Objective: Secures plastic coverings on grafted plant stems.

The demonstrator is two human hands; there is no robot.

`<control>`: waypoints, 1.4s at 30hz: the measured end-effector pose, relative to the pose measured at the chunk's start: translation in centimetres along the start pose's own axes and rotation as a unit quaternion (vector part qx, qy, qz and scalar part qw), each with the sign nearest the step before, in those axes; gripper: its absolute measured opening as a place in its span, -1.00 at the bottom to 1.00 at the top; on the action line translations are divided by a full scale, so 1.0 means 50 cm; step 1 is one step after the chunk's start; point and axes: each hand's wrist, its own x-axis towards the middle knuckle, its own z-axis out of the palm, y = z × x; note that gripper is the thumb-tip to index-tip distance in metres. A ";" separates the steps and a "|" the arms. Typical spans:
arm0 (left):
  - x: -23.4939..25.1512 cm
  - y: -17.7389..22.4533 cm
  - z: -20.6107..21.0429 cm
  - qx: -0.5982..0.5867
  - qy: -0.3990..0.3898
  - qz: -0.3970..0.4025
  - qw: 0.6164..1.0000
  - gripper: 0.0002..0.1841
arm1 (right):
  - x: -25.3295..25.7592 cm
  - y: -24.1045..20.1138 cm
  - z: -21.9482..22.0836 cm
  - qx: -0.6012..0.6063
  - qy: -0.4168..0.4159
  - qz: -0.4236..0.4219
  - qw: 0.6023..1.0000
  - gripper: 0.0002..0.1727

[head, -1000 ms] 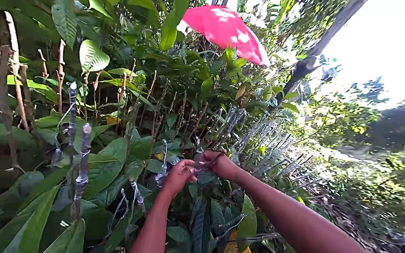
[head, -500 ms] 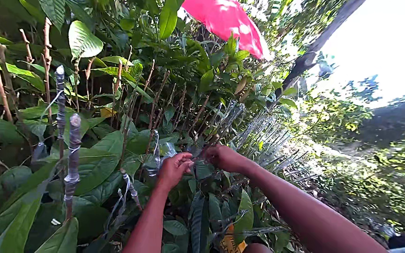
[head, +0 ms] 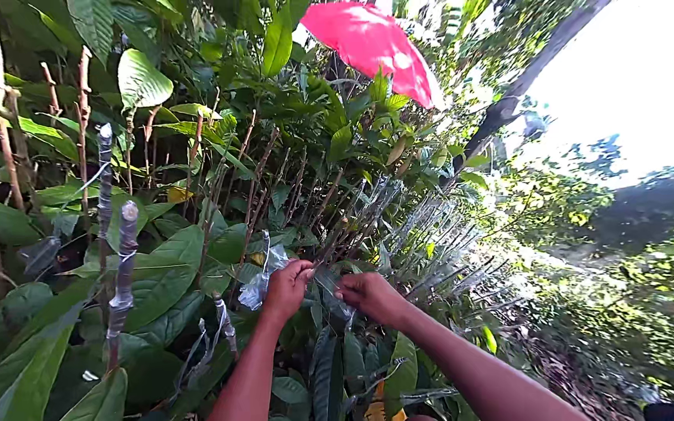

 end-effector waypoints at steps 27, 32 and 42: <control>-0.060 0.024 -0.050 -0.141 0.022 -0.083 0.986 -0.87 | -0.057 -0.062 0.021 -0.214 -0.049 0.014 0.976 -0.70; -0.071 0.024 -0.007 -0.040 -0.043 -0.035 0.998 -0.87 | -0.134 -0.170 0.104 -0.136 -0.021 -0.185 0.973 -0.84; -0.100 0.015 -0.030 0.038 -0.181 0.052 0.981 -0.82 | -0.027 -0.012 -0.053 -0.198 -0.010 0.042 0.979 -0.60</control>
